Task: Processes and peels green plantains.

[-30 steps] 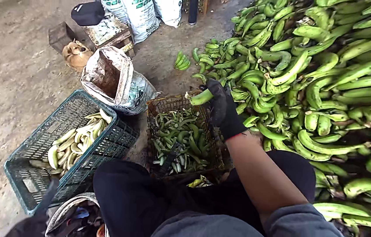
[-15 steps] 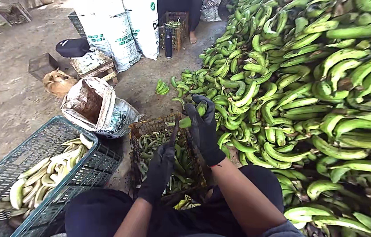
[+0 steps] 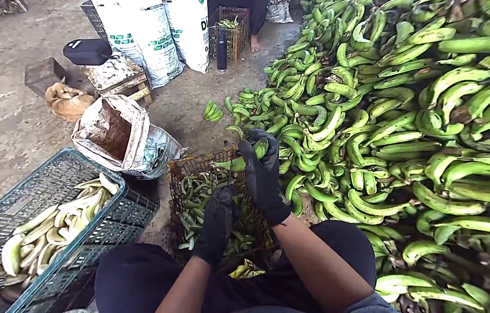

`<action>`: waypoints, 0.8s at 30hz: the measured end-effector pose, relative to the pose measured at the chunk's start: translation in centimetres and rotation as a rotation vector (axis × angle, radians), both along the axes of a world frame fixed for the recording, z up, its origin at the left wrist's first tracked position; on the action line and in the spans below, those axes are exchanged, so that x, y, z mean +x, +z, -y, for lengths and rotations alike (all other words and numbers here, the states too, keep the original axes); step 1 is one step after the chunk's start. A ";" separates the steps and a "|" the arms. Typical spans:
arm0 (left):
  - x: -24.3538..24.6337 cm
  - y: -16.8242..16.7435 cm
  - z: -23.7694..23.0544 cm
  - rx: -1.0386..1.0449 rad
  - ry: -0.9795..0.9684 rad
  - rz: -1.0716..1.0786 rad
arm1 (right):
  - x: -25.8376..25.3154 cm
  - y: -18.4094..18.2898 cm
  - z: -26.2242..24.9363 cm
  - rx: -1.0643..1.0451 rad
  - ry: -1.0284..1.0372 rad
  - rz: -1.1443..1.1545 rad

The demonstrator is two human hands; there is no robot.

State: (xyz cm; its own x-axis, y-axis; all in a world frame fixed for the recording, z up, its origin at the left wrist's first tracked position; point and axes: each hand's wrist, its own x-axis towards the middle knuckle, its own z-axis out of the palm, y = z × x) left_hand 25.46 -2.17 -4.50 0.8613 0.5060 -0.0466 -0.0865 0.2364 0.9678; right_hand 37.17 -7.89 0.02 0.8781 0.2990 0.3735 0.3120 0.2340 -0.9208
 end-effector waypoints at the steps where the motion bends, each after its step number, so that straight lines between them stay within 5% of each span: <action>1: -0.1 -0.3 0.0 0.004 0.013 -0.002 | -0.1 0.1 -0.1 0.002 0.006 0.002; 7: -1.9 -3.5 -0.8 -0.211 0.016 -0.291 | 2.0 2.3 0.7 0.141 0.100 -0.140; 16: -2.9 -1.1 -0.1 0.269 -0.200 -0.105 | 4.6 -0.4 1.8 0.175 0.236 -0.312; 24: -3.0 -0.7 1.2 0.228 -0.187 -0.061 | 4.0 -1.7 1.2 0.202 0.202 -0.302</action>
